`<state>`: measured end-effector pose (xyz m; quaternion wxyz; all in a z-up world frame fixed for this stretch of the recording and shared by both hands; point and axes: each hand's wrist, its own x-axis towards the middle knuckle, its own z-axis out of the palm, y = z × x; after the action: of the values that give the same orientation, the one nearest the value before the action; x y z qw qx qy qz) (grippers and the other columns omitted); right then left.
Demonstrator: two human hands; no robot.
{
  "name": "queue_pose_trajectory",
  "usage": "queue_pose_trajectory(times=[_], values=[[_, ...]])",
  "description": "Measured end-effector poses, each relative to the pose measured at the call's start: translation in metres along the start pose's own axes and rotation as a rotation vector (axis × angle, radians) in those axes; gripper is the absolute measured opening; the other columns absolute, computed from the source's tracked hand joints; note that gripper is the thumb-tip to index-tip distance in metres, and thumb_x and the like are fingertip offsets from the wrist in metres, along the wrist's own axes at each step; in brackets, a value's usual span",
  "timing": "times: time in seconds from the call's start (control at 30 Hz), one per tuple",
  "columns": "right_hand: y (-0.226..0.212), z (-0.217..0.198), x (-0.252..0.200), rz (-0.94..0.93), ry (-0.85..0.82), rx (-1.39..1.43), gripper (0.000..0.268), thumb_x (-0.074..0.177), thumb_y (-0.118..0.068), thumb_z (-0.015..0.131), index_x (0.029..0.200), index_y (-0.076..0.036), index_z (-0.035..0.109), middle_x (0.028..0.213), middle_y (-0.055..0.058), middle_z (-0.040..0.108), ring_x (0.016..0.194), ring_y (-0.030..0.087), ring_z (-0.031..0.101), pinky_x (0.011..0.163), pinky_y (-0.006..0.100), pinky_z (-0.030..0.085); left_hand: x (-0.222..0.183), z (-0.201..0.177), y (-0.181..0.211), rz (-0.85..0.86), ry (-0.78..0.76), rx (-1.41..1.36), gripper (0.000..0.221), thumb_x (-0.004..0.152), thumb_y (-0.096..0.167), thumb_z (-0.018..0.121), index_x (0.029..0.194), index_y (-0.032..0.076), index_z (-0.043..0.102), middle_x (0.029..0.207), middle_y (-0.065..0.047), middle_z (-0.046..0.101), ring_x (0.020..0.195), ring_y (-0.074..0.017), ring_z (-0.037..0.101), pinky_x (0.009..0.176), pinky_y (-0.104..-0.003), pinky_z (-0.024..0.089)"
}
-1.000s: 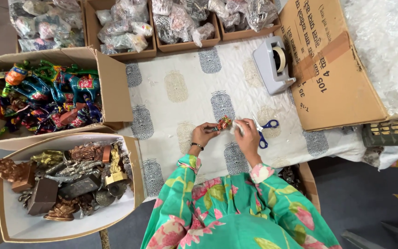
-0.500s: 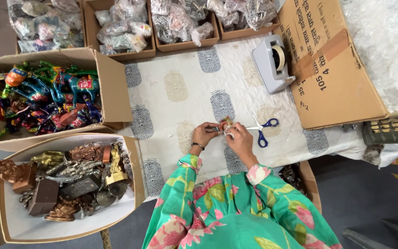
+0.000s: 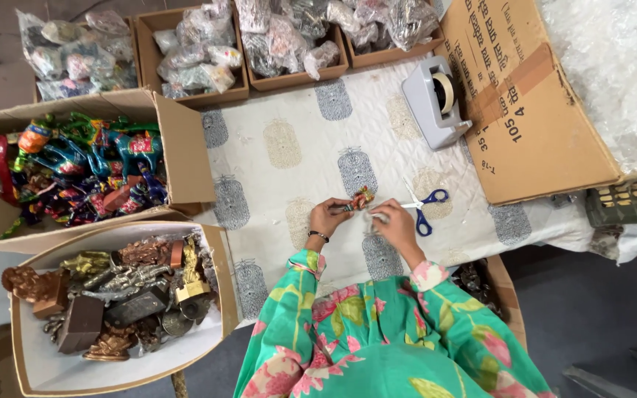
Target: The person wraps small decorative figurines in bubble wrap at a table, pressing the wrap around each item and placing the wrapped pieces into cardboard boxes. They take bubble wrap sheets from a large box, wrap items one at a time, and set finished pieces into trays and boxes around the table.
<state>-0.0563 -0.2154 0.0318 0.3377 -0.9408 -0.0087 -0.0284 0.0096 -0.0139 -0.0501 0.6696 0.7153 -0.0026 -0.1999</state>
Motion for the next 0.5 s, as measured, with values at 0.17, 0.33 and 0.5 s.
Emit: queue_pose_trajectory(times=[0.17, 0.33, 0.5], values=[[-0.001, -0.011, 0.015, 0.077, 0.326, 0.22, 0.026, 0.089, -0.006, 0.073, 0.115, -0.012, 0.075, 0.12, 0.007, 0.067, 0.102, 0.024, 0.069, 0.085, 0.035, 0.058, 0.0, -0.001, 0.008, 0.039, -0.034, -0.053, 0.031, 0.077, 0.001, 0.085, 0.106, -0.001, 0.074, 0.109, -0.009, 0.078, 0.092, -0.0142, 0.077, 0.081, -0.026, 0.063], [-0.027, -0.005, 0.013, 0.024, 0.216, 0.291, 0.026, 0.09, -0.008, 0.073, 0.116, -0.012, 0.074, 0.122, 0.009, 0.069, 0.103, 0.025, 0.071, 0.083, 0.034, 0.059, 0.003, -0.002, -0.005, 0.017, -0.046, -0.06, 0.032, 0.078, -0.001, 0.085, 0.108, -0.001, 0.074, 0.106, -0.011, 0.079, 0.091, -0.0151, 0.077, 0.081, -0.026, 0.063], [-0.028, -0.018, 0.026, 0.044, 0.145, 0.183, 0.02, 0.09, -0.012, 0.075, 0.11, -0.013, 0.077, 0.111, 0.007, 0.074, 0.093, 0.021, 0.073, 0.074, 0.032, 0.057, 0.006, 0.001, -0.008, 0.026, -0.05, -0.081, 0.034, 0.076, -0.003, 0.085, 0.109, -0.002, 0.074, 0.105, -0.011, 0.078, 0.092, -0.0148, 0.076, 0.08, -0.026, 0.063]])
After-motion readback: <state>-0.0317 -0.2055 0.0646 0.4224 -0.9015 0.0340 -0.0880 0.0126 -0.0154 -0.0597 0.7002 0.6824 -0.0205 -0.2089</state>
